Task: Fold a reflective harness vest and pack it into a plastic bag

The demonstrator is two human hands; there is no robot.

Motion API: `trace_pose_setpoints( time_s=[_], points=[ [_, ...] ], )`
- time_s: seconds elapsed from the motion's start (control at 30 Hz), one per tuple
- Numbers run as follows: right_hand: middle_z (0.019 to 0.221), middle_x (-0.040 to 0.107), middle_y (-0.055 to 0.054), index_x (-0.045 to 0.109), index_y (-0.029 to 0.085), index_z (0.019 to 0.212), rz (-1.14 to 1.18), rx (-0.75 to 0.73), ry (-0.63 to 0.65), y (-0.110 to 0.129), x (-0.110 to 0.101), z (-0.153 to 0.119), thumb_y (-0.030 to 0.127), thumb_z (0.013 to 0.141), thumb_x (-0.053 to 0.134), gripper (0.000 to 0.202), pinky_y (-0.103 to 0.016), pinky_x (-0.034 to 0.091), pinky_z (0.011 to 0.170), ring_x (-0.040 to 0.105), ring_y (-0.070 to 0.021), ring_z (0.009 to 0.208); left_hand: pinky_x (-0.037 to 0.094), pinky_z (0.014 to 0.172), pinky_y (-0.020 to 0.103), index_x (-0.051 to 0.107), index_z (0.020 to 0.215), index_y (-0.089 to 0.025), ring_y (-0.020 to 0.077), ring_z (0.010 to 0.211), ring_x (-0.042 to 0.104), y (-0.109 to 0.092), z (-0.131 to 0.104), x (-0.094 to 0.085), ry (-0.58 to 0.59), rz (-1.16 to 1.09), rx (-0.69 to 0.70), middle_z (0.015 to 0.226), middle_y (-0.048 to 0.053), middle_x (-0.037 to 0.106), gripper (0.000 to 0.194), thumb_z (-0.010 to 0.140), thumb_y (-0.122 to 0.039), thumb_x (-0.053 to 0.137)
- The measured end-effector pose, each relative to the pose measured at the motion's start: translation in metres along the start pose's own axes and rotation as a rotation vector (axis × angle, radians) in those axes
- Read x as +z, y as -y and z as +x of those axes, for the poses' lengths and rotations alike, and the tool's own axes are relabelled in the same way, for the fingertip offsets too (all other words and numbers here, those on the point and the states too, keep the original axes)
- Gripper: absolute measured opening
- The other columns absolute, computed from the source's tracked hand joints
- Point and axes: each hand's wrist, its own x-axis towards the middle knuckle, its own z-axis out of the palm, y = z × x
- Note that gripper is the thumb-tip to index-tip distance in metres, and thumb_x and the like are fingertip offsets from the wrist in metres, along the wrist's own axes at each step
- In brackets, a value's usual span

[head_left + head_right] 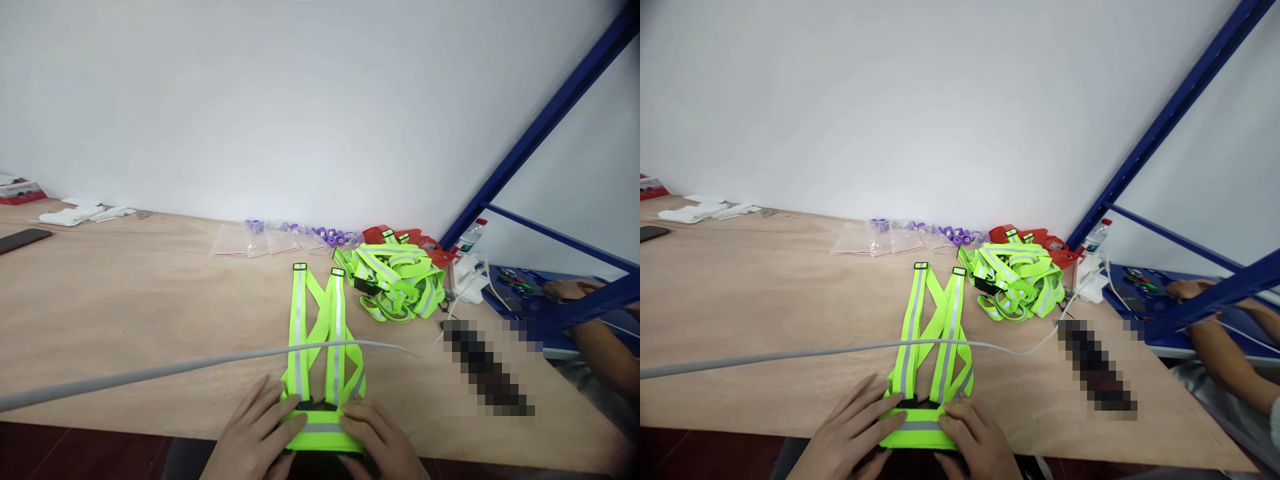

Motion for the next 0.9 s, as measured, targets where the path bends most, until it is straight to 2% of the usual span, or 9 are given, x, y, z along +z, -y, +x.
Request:
trace_pose_setpoints(
  time_s=[0.13, 0.23, 0.33, 0.47, 0.57, 0.7, 0.9],
  points=[
    [0.102, 0.076, -0.008, 0.064, 0.024, 0.118, 0.041, 0.058, -0.056, -0.001, 0.0, -0.002, 0.024, 0.094, 0.06, 0.024, -0.025, 0.062, 0.083, 0.074, -0.0194, 0.093, 0.042, 0.117, 0.046, 0.064, 0.121, -0.023, 0.0218, 0.108, 0.071, 0.0, 0.017, -0.013, 0.036, -0.069, -0.011, 0.116, 0.002, 0.076, 0.039, 0.083, -0.014, 0.064],
    [0.105, 0.077, -0.007, 0.064, 0.025, 0.122, 0.06, 0.113, -0.051, 0.001, -0.005, 0.002, 0.024, 0.095, 0.062, 0.028, -0.024, 0.061, 0.086, 0.075, -0.0186, 0.096, 0.04, 0.118, 0.048, 0.064, 0.117, -0.025, 0.0207, 0.101, 0.071, -0.001, 0.03, -0.017, 0.002, -0.186, -0.087, 0.107, 0.0, 0.077, 0.038, 0.082, -0.012, 0.062],
    [0.104, 0.078, -0.006, 0.065, 0.025, 0.122, 0.099, 0.178, -0.068, 0.002, -0.008, 0.006, 0.026, 0.095, 0.063, 0.026, -0.023, 0.061, 0.086, 0.076, -0.0185, 0.096, 0.043, 0.114, 0.047, 0.066, 0.112, -0.027, 0.0214, 0.102, 0.069, -0.001, 0.04, -0.018, -0.013, -0.283, -0.158, 0.105, 0.0, 0.075, 0.033, 0.083, -0.011, 0.06],
    [0.103, 0.079, -0.005, 0.068, 0.026, 0.118, 0.167, 0.286, -0.077, 0.0, -0.006, 0.007, 0.028, 0.096, 0.063, 0.023, -0.022, 0.061, 0.083, 0.076, -0.0178, 0.092, 0.045, 0.11, 0.047, 0.069, 0.103, -0.026, 0.0258, 0.114, 0.064, 0.004, 0.049, -0.019, 0.07, -0.336, -0.227, 0.116, 0.004, 0.072, 0.02, 0.088, -0.016, 0.061],
    [0.1, 0.078, -0.005, 0.07, 0.026, 0.112, 0.211, 0.399, -0.057, 0.0, -0.004, 0.007, 0.034, 0.097, 0.06, 0.02, -0.024, 0.061, 0.08, 0.075, -0.0191, 0.09, 0.044, 0.109, 0.043, 0.069, 0.109, -0.027, 0.0247, 0.116, 0.063, 0.009, 0.054, -0.02, 0.167, -0.426, -0.274, 0.115, 0.003, 0.072, 0.019, 0.093, -0.02, 0.061],
    [0.091, 0.076, -0.005, 0.071, 0.024, 0.103, 0.23, 0.508, -0.032, 0.001, -0.003, 0.012, 0.038, 0.1, 0.053, 0.022, -0.026, 0.059, 0.073, 0.073, -0.0196, 0.082, 0.049, 0.1, 0.038, 0.069, 0.116, -0.027, 0.0221, 0.105, 0.067, 0.013, 0.06, -0.017, 0.211, -0.541, -0.35, 0.111, 0.003, 0.074, 0.022, 0.1, -0.027, 0.055],
    [0.096, 0.072, -0.006, 0.068, 0.023, 0.095, 0.139, 0.478, -0.043, -0.005, 0.0, 0.021, 0.032, 0.1, 0.051, 0.019, -0.027, 0.058, 0.076, 0.071, -0.0196, 0.088, 0.052, 0.09, 0.037, 0.072, 0.097, -0.023, 0.0248, 0.1, 0.066, 0.018, 0.065, -0.003, 0.159, -0.487, -0.419, 0.097, 0.006, 0.074, 0.03, 0.104, -0.033, 0.045]
  ],
)
